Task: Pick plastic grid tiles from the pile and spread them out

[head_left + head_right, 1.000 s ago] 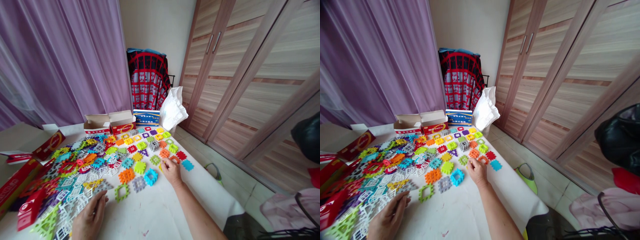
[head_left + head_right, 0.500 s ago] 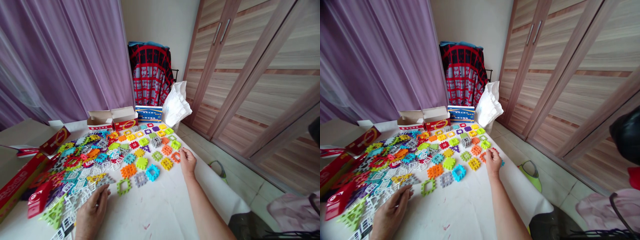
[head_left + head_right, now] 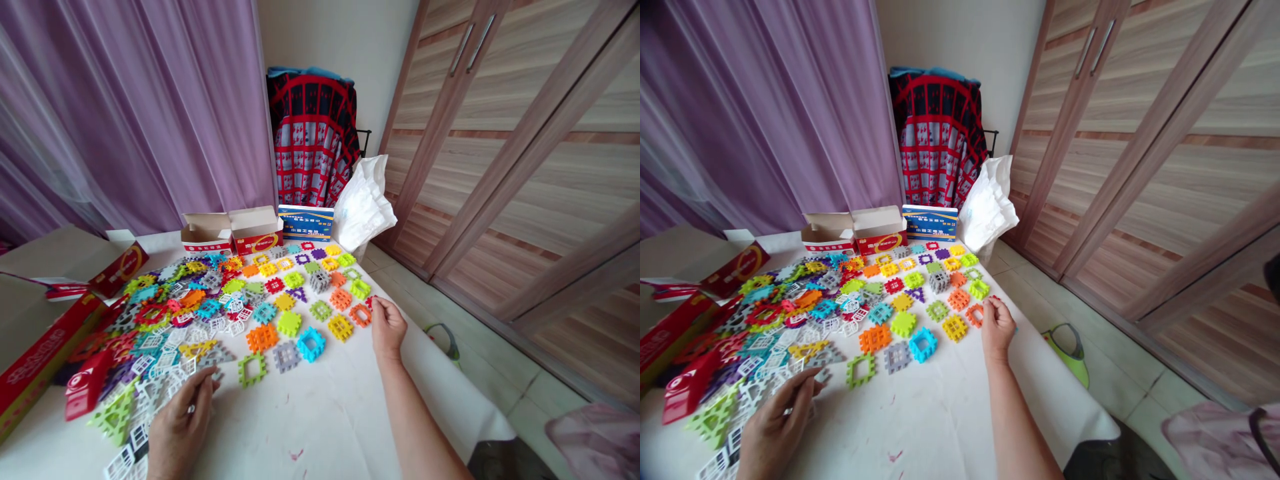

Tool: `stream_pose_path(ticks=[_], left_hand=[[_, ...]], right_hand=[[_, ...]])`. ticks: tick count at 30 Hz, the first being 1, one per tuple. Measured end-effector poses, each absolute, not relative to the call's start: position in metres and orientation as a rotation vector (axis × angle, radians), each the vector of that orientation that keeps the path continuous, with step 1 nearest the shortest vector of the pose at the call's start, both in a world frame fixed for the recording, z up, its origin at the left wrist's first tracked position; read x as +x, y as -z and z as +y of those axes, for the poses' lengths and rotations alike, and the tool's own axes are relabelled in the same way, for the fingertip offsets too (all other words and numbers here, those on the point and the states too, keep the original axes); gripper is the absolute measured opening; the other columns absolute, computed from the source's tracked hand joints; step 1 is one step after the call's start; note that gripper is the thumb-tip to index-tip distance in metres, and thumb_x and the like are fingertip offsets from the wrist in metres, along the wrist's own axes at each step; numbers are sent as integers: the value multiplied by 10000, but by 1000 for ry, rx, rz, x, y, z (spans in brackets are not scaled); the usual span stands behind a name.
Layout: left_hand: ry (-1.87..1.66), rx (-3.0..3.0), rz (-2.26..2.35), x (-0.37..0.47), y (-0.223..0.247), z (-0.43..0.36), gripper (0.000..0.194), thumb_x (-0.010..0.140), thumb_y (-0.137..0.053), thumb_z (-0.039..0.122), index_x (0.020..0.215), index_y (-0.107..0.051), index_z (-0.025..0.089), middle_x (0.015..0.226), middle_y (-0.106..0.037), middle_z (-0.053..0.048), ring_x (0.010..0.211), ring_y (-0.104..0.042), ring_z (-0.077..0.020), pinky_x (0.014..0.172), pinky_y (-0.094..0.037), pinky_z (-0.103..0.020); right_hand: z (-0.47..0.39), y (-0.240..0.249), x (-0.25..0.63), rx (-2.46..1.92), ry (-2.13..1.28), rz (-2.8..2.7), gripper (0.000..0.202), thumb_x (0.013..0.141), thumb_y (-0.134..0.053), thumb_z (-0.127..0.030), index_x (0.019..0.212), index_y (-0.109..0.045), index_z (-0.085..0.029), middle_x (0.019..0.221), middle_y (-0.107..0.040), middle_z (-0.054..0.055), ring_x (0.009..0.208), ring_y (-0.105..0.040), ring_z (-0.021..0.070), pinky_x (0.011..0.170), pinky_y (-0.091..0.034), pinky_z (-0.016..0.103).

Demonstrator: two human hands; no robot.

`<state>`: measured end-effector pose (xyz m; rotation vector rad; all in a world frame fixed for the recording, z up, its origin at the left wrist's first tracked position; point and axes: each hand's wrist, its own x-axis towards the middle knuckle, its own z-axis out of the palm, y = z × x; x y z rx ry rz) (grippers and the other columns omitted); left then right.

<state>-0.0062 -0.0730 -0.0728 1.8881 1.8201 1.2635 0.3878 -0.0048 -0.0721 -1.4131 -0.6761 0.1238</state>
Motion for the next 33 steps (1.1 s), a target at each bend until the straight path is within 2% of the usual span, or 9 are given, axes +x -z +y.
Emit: stream_pose_path(ticks=[4, 10, 19, 26, 33], left_hand=[[-1336, 1775, 1842, -6, 69, -75, 364, 809, -559, 561, 974, -695, 267, 682, -754, 32, 477, -669, -142, 481, -535, -208], [-1323, 1731, 1859, 0, 56, -81, 350, 796, -566, 551, 946, -696, 263, 691, -756, 21, 543, -695, -157, 520, -549, -218], [-1304, 1656, 1833, -8, 72, -70, 386, 791, -566, 547, 980, -707, 242, 721, -768, 0, 602, -715, -171, 527, -545, -215], [-1331, 1611, 1806, -2, 65, -67, 374, 774, -550, 546, 923, -706, 240, 678, -752, 7, 567, -700, -170, 505, -535, -226], [-1464, 1320, 1704, -2, 71, -65, 449, 754, -595, 589, 948, -704, 200, 716, -750, -25, 671, -733, -195, 650, -605, -288]], right_hand=[[-5, 78, 387, -1435, -119, -725, 380, 743, -607, -515, 788, -729, -158, 768, -748, 101, 694, -671, 218, 636, -543, 308], [-6, 86, 383, -1476, -154, -844, 387, 782, -561, -512, 827, -714, -160, 709, -728, 74, 619, -651, 193, 595, -525, 296], [-13, 84, 372, -1583, 22, -1055, 395, 812, -504, -521, 729, -702, -189, 563, -665, 45, 527, -577, 165, 532, -448, 263], [-27, 83, 367, -1557, 2, -1026, 400, 804, -505, -524, 729, -705, -186, 586, -675, 51, 537, -578, 172, 545, -456, 273], [-32, 89, 365, -1569, -37, -1043, 405, 782, -536, -564, 732, -704, -199, 583, -675, 38, 543, -587, 176, 558, -468, 281]])
